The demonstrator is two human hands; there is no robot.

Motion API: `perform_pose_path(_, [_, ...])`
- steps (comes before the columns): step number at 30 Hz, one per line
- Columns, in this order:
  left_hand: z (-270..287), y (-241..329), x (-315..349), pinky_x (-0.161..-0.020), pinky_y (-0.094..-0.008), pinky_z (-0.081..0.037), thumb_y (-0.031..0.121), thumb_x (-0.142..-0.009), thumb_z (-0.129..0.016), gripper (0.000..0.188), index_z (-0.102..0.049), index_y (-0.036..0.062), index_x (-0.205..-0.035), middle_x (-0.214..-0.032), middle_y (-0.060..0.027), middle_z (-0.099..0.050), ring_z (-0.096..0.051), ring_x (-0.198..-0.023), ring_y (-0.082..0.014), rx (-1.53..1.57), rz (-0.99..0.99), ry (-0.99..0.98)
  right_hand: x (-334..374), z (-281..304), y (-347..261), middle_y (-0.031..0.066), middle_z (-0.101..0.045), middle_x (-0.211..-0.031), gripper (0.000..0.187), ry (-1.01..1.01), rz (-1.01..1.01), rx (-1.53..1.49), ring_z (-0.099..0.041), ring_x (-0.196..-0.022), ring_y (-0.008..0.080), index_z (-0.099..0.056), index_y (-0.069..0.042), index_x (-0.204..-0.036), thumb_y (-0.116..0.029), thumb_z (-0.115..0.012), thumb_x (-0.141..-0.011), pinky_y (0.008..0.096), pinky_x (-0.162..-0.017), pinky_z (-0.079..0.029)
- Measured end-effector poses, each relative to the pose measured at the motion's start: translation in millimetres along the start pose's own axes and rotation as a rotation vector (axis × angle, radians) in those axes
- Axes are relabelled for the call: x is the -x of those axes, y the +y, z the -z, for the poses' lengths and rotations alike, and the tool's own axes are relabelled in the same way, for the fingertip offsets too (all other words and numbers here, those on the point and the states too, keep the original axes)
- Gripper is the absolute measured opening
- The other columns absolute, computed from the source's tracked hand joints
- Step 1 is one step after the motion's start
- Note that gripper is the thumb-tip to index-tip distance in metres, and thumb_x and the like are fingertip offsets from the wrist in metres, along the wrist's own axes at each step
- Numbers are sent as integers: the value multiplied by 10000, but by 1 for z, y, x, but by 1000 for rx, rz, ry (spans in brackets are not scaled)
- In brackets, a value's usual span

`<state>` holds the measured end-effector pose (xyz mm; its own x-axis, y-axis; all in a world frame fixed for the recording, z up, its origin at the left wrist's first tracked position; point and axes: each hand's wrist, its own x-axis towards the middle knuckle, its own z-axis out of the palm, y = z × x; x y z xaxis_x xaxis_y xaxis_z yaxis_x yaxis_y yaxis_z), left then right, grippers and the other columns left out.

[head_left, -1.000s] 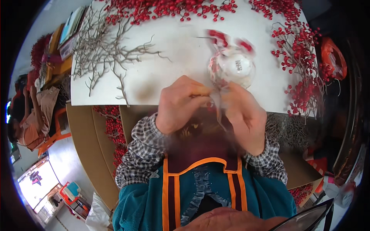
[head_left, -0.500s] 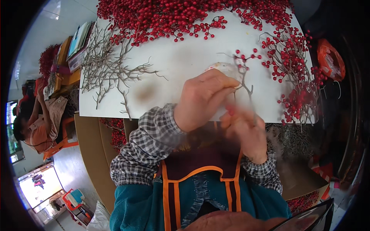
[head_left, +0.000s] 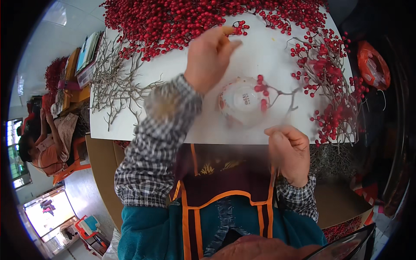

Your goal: The person assembles decorative plant branches by attaching artificial red berry clusters onto bare branch stems by hand and places completed branches into a cardboard box.

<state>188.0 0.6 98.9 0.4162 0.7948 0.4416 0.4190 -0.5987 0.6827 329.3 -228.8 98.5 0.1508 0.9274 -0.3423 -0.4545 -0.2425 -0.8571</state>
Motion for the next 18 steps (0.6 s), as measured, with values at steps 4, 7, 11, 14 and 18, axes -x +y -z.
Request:
perform_pose_path(4, [-14, -50, -21, -669, -389, -515, 127, -821, -680, 139, -712, 63, -940, -875, -148, -659, -642, -743, -310, -282, -22, -25, 0, -8, 0, -30, -602, -740, 218, 108, 106, 201, -476, -644, 14, -674, 40, -1053, -139, -640, -934, 166, -581, -377])
perform_pose_path(7, [-17, -68, -16, -680, -365, -510, 84, -789, -699, 106, -707, 50, -890, -890, -116, -652, -635, -782, -276, -174, -172, 33, -2, -4, -1, -39, -608, -783, 230, 156, 176, 311, -461, -698, 8, -674, 44, -1078, -124, -655, -922, 166, -633, -373])
perform_pose_path(11, [4, -24, -4, -806, -360, -445, 90, -742, -765, 112, -710, 69, -837, -936, -84, -640, -571, -921, -254, -342, -378, 129, -9, 11, -8, -2, -614, -865, 259, 301, 285, 356, -501, -804, 39, -645, 50, -1142, -109, -595, -944, 193, -740, -409])
perform_pose_path(14, [44, -8, 26, -890, -343, -467, -8, -768, -735, 152, -631, 10, -878, -1186, -157, -639, -609, -1023, -268, -327, -432, 112, -18, 19, -12, 54, -642, -863, 306, 249, 385, 468, -557, -805, 69, -611, 54, -1204, -109, -570, -948, 230, -774, -460])
perform_pose_path(18, [67, 7, 78, -762, -288, -507, -30, -784, -723, 164, -574, 14, -836, -1016, -117, -680, -629, -836, -214, -316, -284, -34, -32, 20, -3, 32, -660, -796, 270, 319, 474, 403, -568, -722, 63, -621, 46, -1161, -81, -602, -923, 221, -693, -467])
